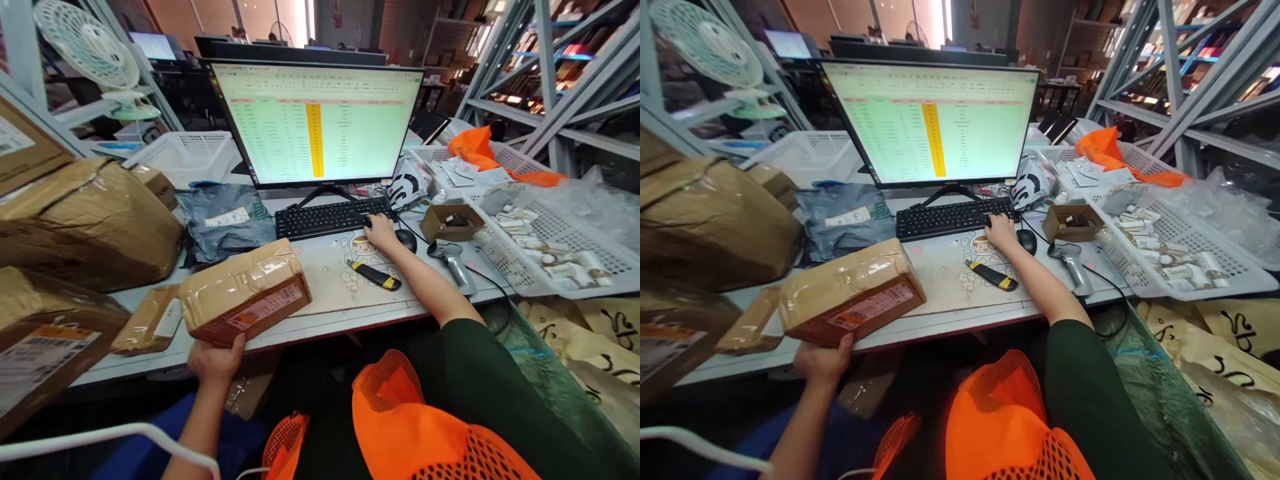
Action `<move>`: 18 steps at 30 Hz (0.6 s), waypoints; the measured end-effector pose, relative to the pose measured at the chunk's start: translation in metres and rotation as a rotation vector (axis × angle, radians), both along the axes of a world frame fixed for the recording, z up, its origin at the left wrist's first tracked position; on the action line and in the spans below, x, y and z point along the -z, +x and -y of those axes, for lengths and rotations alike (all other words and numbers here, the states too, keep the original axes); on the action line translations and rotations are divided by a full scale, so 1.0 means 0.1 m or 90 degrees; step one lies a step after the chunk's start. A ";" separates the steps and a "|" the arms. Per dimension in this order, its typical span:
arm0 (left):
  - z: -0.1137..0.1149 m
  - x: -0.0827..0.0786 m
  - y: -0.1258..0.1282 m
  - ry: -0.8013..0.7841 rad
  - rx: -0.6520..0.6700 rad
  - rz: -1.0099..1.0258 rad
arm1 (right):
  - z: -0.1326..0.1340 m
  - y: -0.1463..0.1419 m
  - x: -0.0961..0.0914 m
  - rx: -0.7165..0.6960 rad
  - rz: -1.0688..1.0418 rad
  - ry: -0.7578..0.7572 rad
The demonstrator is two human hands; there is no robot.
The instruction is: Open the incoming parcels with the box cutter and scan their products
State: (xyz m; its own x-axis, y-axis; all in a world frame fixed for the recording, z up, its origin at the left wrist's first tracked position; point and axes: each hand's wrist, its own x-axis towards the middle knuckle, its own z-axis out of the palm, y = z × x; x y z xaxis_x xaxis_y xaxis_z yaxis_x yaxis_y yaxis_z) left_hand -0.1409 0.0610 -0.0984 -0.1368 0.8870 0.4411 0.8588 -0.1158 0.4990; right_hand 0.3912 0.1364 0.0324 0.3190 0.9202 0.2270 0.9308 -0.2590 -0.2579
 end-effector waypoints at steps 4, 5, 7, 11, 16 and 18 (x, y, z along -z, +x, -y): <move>0.04 0.00 0.03 0.056 -0.052 -0.036 | -0.16 -0.04 0.00 0.025 0.031 -0.005; 0.04 0.00 0.04 0.063 -0.051 -0.041 | -0.18 -0.05 -0.01 0.029 0.038 -0.009; 0.06 -0.01 0.05 0.069 -0.042 -0.050 | -0.20 -0.08 -0.06 0.035 0.052 -0.020; 0.04 -0.04 0.01 0.076 -0.001 -0.004 | 0.08 -0.14 -0.14 -0.003 0.029 -0.041; 0.00 -0.39 0.12 0.139 -0.033 0.233 | 1.01 -0.30 0.03 -0.154 -0.014 -0.129; 0.05 -0.67 0.32 0.234 -0.078 0.263 | 1.33 -0.38 0.18 -0.175 0.002 -0.102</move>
State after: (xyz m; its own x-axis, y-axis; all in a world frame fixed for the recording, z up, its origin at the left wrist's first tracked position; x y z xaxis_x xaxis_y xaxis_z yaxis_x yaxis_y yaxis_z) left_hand -0.1092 0.0558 -0.0309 -0.4555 0.6525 0.6057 0.6186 -0.2573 0.7424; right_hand 0.3535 0.0030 0.0147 0.0526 0.9960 0.0722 0.9723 -0.0346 -0.2313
